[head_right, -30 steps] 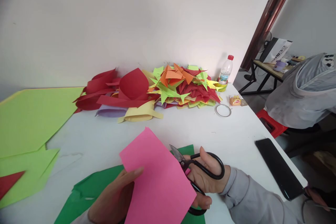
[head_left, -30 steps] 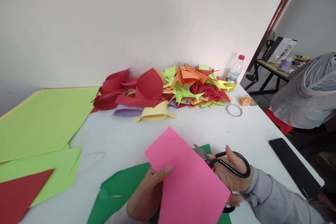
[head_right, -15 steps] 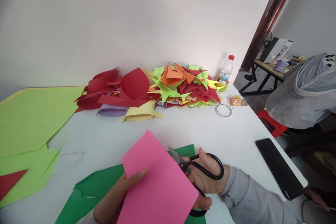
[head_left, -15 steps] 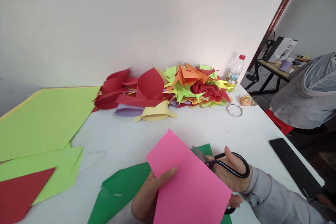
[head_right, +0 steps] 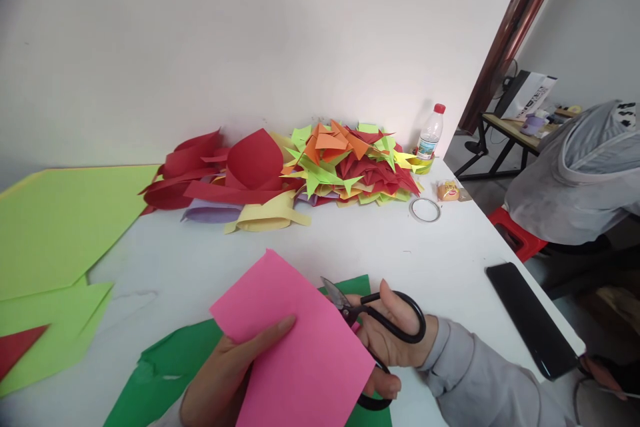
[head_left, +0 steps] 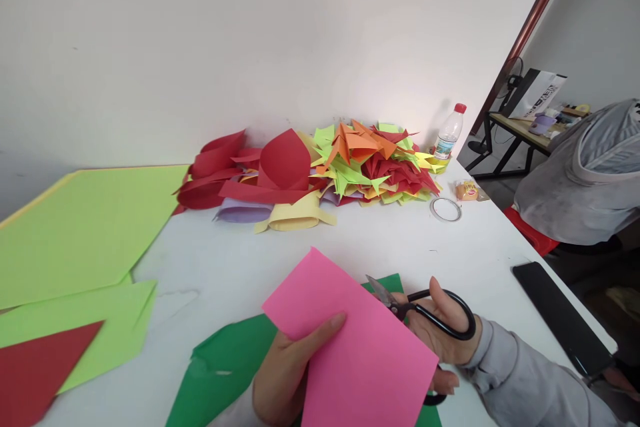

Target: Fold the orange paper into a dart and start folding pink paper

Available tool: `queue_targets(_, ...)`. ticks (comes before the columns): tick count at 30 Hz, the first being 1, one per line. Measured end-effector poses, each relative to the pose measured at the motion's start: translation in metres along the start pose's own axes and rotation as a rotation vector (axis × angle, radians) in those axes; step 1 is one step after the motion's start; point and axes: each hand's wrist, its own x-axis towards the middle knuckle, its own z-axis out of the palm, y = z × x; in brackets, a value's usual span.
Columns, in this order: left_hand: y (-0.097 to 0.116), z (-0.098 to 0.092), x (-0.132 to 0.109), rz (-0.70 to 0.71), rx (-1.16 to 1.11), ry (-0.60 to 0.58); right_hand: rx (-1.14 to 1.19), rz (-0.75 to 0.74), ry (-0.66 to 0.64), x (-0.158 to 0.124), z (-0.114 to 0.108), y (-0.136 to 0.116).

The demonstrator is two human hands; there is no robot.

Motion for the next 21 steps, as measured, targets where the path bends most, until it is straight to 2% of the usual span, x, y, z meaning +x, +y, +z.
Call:
queue_targets(9, 0.0025, -0.0023, 0.0011, -0.028, 0.009, 0.025, -0.005, -0.030, 0.012, -0.0007, 0.0014, -0.0014)
queue_targets(17, 0.0036, -0.0032, 0.0021, -0.015, 0.001, 0.036, 0.020, -0.049, -0.084, -0.0011, 0.0035, -0.0066)
queue_targets(21, 0.0009, -0.0011, 0.0012, -0.028, 0.003, 0.031, -0.001, -0.015, -0.059, -0.0003, -0.0060, 0.0015)
